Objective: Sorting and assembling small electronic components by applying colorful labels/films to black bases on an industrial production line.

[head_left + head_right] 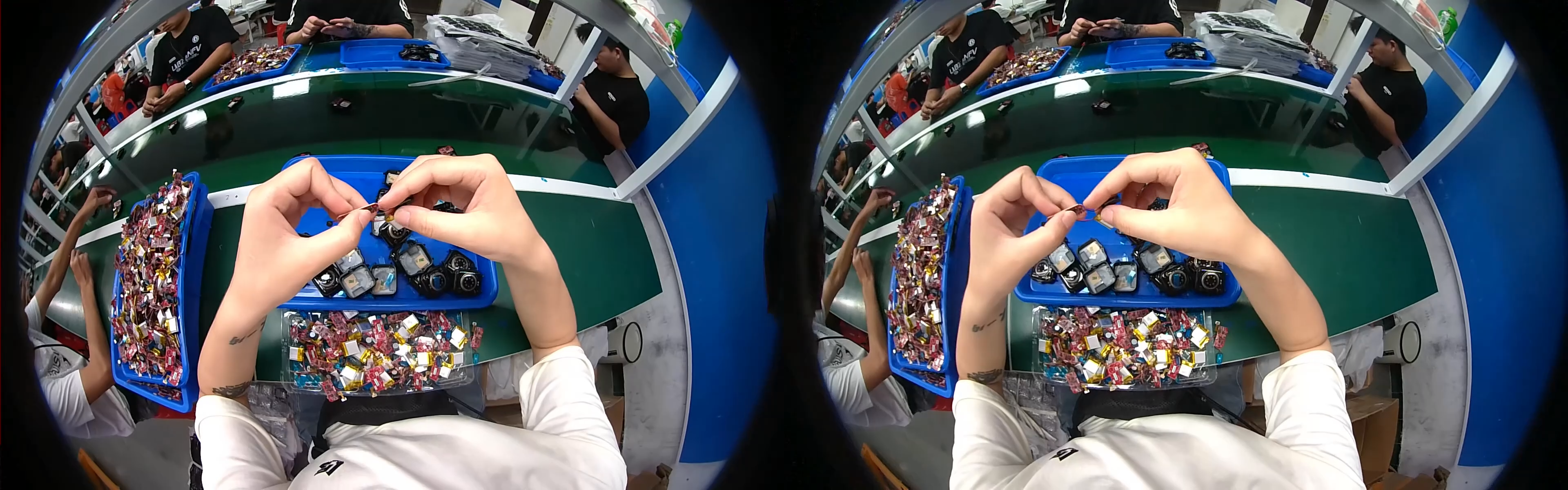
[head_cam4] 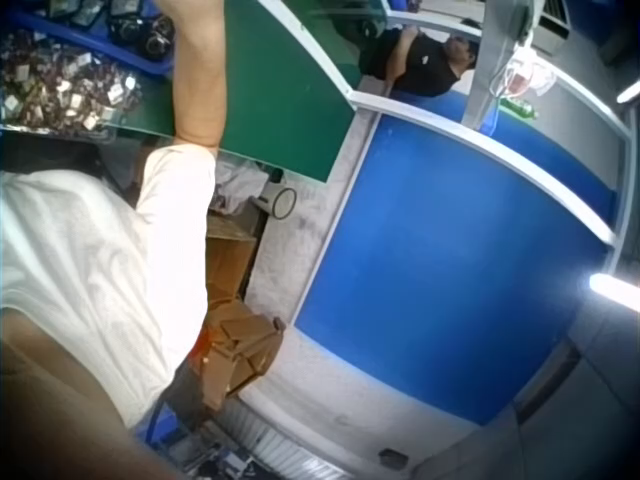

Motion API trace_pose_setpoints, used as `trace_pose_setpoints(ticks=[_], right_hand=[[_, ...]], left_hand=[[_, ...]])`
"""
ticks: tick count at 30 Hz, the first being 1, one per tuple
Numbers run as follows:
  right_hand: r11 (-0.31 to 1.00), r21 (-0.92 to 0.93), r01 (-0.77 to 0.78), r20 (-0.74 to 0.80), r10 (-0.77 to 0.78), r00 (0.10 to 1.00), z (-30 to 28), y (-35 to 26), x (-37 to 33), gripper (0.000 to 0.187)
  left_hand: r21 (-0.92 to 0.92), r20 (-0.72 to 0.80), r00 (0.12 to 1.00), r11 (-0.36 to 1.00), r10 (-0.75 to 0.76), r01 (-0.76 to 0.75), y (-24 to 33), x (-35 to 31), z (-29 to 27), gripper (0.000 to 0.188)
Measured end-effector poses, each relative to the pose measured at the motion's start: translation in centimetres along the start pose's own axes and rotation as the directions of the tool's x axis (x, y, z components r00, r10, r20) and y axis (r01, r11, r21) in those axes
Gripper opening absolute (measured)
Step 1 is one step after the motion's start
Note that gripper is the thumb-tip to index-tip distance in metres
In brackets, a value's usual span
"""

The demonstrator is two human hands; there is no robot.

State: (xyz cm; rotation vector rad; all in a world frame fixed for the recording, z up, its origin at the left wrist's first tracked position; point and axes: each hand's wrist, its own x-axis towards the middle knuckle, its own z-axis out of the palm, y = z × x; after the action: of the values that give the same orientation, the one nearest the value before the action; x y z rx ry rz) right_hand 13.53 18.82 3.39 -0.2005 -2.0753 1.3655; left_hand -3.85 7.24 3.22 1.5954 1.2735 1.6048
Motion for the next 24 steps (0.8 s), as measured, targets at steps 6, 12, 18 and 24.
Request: trace_pose_setpoints(ticks=[6,12,18,24], right_hand=[[0.999,0.0,0.046,0.003,-0.046,0.999,0.1,0.0,0.0,0.014],[0.994,0.109,-0.005,-0.083,0.014,0.996,0.6,-0.1,0.0,0.012],[0.859,-0.369,0.355,-0.081,-0.41,0.908,0.7,0.9,0.2,0.015],[0.992,0.065,0.106,-0.194,-0.091,0.977,1.1,-0.3,-0.2,0.015]], left_hand=[[-0.015,0.045,0.999,1.0,0.007,-0.007,-0.3,0.0,0.0,0.018],[-0.015,0.051,0.997,0.998,-0.061,0.062,-0.6,0.0,-0.1,0.014],[-0.149,0.174,0.962,0.96,-0.21,0.236,-0.7,0.2,0.0,0.011],[-0.111,0.049,0.991,0.985,-0.127,0.131,-0.6,0.0,-0.1,0.008]])
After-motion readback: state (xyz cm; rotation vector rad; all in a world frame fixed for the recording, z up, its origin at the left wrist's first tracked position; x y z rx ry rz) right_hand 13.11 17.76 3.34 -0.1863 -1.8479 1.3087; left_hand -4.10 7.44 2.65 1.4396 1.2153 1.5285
